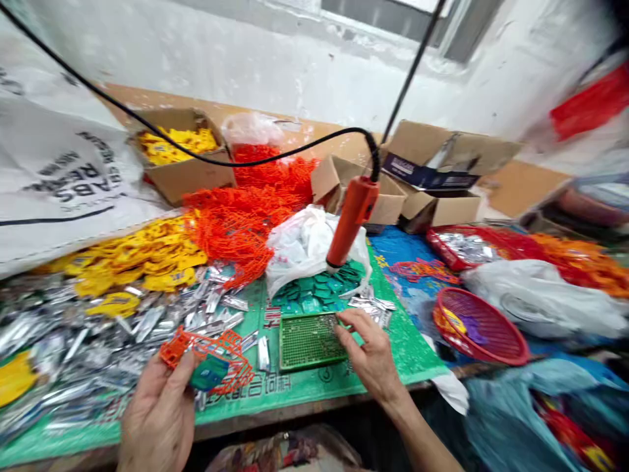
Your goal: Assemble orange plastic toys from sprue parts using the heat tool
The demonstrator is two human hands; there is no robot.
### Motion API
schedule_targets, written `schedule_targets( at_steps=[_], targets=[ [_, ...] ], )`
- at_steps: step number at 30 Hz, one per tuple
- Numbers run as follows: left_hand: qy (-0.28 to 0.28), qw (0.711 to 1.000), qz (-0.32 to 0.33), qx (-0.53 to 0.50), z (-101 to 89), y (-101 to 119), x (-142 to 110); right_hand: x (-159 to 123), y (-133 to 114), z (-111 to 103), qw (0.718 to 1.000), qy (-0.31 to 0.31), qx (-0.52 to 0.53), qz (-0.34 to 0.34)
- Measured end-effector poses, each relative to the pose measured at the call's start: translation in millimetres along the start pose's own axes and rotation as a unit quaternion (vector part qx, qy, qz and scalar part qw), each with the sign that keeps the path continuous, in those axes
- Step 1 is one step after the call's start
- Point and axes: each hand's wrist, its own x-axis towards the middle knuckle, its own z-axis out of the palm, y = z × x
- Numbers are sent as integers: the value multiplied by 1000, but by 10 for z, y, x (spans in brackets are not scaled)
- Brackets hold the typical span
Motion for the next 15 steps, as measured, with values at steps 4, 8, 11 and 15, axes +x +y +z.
schedule_targets(
  at_steps=[4, 8, 11, 15],
  targets=[
    [-45, 994, -97, -13, 51, -195, 96, 24, 562, -465, 994, 58, -60, 70],
    [-86, 986, -145, -17, 130, -304, 102, -27, 836, -685, 988, 63, -85, 114],
    [-97, 981, -167, -27, 184, -307, 42, -57, 833, -638, 990, 46, -64, 117],
    [-95, 975, -196, -47, 189, -285, 18, 17, 587, -370, 996, 3, -2, 91]
  ],
)
